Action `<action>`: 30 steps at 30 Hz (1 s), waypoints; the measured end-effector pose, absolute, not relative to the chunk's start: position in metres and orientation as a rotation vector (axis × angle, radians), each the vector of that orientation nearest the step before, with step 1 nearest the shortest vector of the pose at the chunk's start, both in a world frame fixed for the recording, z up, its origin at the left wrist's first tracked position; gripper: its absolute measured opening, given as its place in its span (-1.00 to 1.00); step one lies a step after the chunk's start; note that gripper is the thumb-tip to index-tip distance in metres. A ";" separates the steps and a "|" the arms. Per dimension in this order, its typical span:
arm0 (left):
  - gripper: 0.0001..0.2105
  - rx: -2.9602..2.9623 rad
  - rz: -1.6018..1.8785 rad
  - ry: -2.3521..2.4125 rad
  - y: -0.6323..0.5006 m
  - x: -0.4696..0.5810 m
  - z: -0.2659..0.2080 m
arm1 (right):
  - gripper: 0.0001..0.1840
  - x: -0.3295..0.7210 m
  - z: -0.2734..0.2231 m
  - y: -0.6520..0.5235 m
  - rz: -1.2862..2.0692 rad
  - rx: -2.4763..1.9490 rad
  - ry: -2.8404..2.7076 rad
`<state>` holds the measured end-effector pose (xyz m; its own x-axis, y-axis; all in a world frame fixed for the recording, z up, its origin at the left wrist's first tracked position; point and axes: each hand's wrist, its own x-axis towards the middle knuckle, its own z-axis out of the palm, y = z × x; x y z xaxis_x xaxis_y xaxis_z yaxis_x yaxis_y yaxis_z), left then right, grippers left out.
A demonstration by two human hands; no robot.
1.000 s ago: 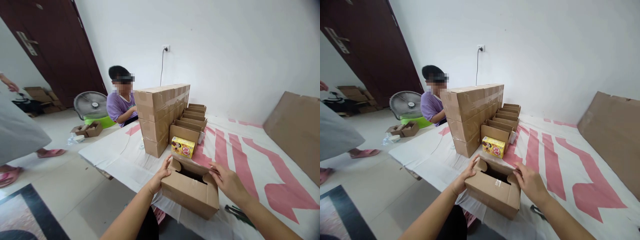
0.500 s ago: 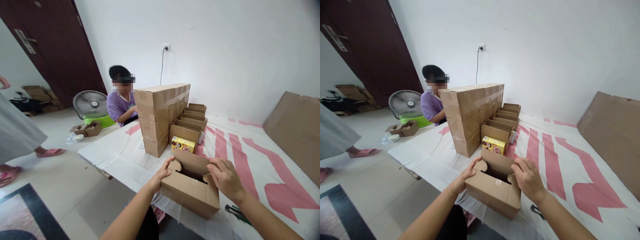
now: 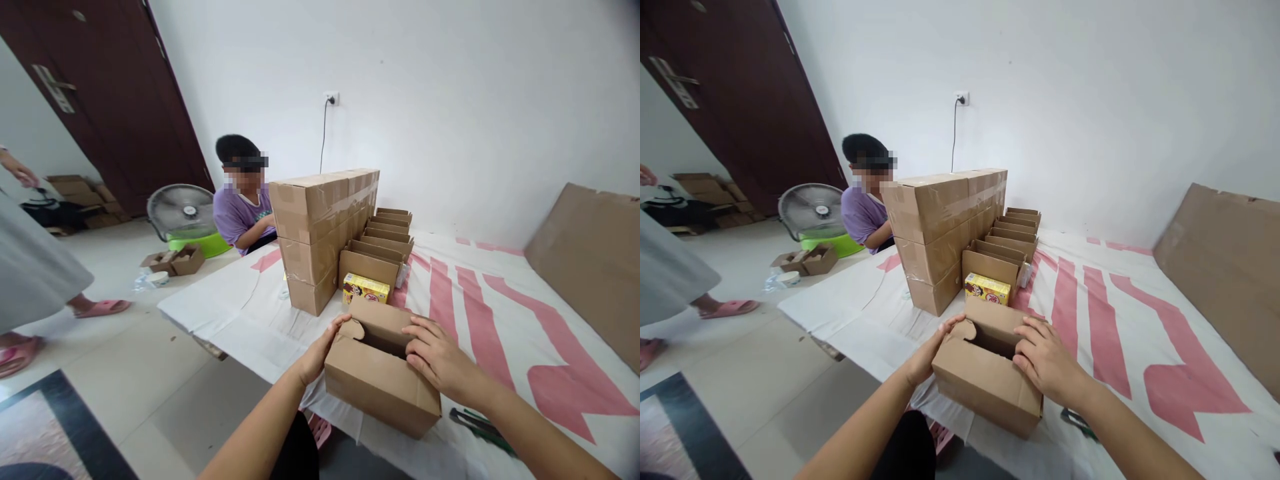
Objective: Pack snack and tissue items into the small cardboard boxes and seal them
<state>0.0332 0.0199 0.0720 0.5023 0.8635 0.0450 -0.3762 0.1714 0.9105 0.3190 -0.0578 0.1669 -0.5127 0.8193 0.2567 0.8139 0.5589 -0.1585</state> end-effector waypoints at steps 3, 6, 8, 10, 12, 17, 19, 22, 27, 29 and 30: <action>-0.49 1.198 0.948 0.651 0.019 0.031 0.076 | -0.64 0.324 0.170 -0.056 0.137 -1.349 -2.479; -0.47 1.233 0.908 0.646 0.017 0.030 0.080 | -0.59 0.328 0.176 -0.054 0.294 -1.366 -2.485; -0.43 1.229 0.891 0.636 0.016 0.029 0.081 | -0.60 0.330 0.182 -0.053 0.408 -1.384 -2.494; -0.41 1.236 0.893 0.625 0.016 0.028 0.079 | -0.62 0.331 0.188 -0.051 0.509 -1.400 -2.494; -0.38 1.257 0.893 0.603 0.017 0.027 0.077 | -0.65 0.331 0.192 -0.049 0.587 -1.389 -2.487; -0.20 1.379 0.836 0.549 0.024 0.023 0.076 | -0.67 0.332 0.197 -0.045 0.703 -1.410 -2.472; -0.09 1.451 0.776 0.521 0.028 0.019 0.080 | -0.56 0.331 0.197 -0.047 0.712 -1.456 -2.477; 0.00 1.613 0.665 0.552 0.033 0.010 0.096 | -0.38 0.328 0.198 -0.055 0.702 -1.519 -2.505; -0.01 2.096 0.689 0.706 0.023 0.007 0.153 | -0.44 0.321 0.199 -0.071 0.571 -1.529 -2.547; -0.13 2.308 0.704 0.626 0.014 0.014 0.176 | -0.51 0.318 0.201 -0.076 0.513 -1.532 -2.557; -0.26 2.402 0.696 0.529 0.009 0.018 0.185 | -0.54 0.317 0.203 -0.079 0.498 -1.547 -2.565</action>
